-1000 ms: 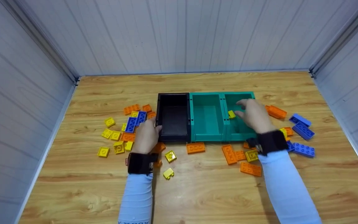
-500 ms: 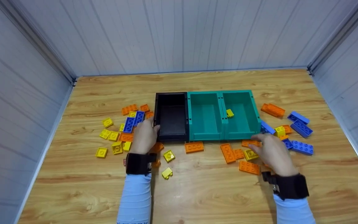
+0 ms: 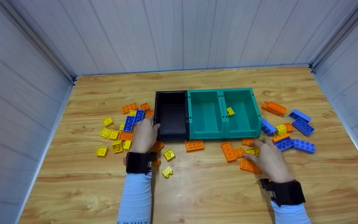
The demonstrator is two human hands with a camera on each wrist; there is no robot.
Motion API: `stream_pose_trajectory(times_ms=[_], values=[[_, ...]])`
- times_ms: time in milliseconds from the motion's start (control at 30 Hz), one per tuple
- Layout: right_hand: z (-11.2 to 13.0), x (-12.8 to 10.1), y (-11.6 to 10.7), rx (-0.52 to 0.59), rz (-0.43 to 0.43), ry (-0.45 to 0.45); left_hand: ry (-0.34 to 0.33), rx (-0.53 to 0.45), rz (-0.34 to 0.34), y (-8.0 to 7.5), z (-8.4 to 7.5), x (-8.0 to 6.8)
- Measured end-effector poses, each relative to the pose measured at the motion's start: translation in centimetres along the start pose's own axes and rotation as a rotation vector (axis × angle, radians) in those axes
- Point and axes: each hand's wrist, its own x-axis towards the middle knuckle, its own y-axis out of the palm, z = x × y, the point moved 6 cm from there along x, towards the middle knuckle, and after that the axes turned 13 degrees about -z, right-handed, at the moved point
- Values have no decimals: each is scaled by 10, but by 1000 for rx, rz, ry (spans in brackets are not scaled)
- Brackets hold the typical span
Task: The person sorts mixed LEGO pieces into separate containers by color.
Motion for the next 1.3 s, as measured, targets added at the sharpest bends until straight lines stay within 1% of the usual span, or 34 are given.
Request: stream_pose_trajectory(times_ms=[167,333,500,633,833,967,1133,1300], values=[[0,-2,1,8,-20,-18,9,5,5,-1,-1,0],[2,-3,1,14,-50,-31,3,-8,11,-2,0,-1],[2,-3,0,39,-44,-26,-1,-4,9,-2,0,-1],[4,-3,-6,52,-35,-13,-6,1,5,-1,1,0],[12,1,-22,59,-68,-32,-15,-10,7,-1,1,0],[17,8,-34,55,-90,-56,-7,-7,3,-2,0,-1],[23,22,-46,49,-150,-98,32,26,-6,-3,-1,0],[31,43,-50,63,-137,-92,28,24,1,-2,-1,-1]])
